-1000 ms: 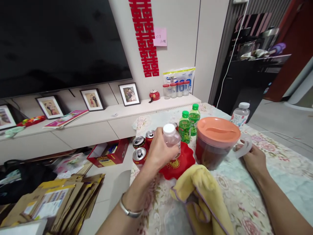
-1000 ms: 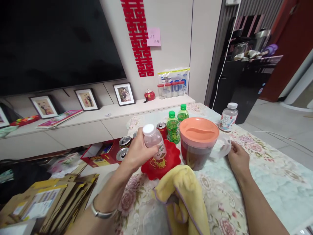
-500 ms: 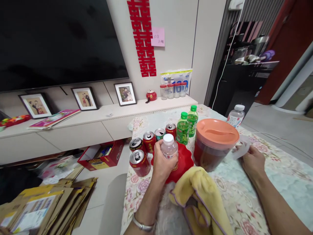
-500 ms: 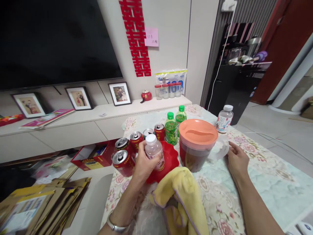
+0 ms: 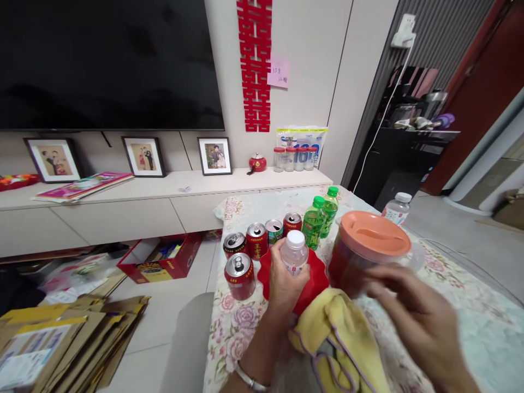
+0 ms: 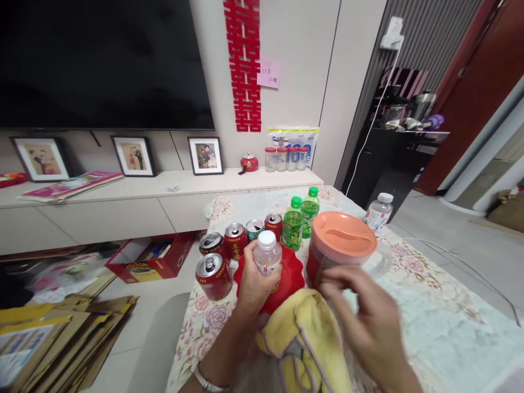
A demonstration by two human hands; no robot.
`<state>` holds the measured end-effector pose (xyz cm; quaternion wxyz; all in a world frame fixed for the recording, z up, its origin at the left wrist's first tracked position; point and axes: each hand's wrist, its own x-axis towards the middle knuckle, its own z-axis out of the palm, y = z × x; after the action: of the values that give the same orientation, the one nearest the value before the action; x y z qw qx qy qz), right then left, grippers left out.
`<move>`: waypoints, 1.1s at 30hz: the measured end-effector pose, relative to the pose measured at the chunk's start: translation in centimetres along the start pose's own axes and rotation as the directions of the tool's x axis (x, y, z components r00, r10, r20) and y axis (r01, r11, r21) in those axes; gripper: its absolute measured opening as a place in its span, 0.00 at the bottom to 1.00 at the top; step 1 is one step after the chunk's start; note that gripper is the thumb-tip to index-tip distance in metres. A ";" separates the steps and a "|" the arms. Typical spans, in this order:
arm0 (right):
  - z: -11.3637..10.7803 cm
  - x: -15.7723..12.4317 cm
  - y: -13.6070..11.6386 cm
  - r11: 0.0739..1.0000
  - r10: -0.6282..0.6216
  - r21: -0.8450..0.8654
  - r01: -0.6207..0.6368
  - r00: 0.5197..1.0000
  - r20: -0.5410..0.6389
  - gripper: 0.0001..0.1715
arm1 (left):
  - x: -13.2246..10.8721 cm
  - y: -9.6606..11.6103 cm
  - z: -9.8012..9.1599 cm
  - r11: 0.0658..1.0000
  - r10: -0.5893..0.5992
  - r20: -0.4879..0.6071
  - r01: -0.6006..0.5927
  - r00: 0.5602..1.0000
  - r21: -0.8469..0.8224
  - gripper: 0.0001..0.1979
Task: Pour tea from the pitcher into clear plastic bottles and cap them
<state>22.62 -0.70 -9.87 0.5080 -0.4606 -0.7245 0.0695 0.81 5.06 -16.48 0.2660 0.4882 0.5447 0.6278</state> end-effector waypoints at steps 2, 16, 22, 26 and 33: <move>3.4 1.9 -3.3 0.990 -0.140 0.022 0.138 0.977 0.163 0.07 | -0.1 -0.1 0.0 1.000 0.010 0.016 -0.010 1.000 0.004 0.35; 10.0 10.2 -6.8 0.881 0.203 -0.467 0.074 0.834 0.514 0.16 | -0.3 -1.0 0.2 0.998 0.053 0.047 -0.054 0.997 0.029 0.36; 8.3 11.7 -6.2 0.971 0.045 -0.202 0.127 0.735 0.676 0.06 | -0.3 -1.0 0.3 0.991 0.002 0.028 -0.006 1.000 0.137 0.31; 7.7 12.1 -6.6 0.979 -0.025 -0.122 0.165 0.689 0.724 0.16 | -0.3 -0.9 0.4 0.992 0.008 0.017 -0.010 1.000 0.126 0.30; 8.7 11.9 -8.6 0.860 0.196 -0.476 0.183 0.742 0.641 0.12 | -0.3 -0.4 0.4 0.998 -0.012 0.018 0.011 1.000 0.069 0.28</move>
<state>9.85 6.37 -1.12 0.0727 -0.5243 -0.8476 0.0382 1.19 5.04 -16.99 0.2575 0.4999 0.5664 0.6025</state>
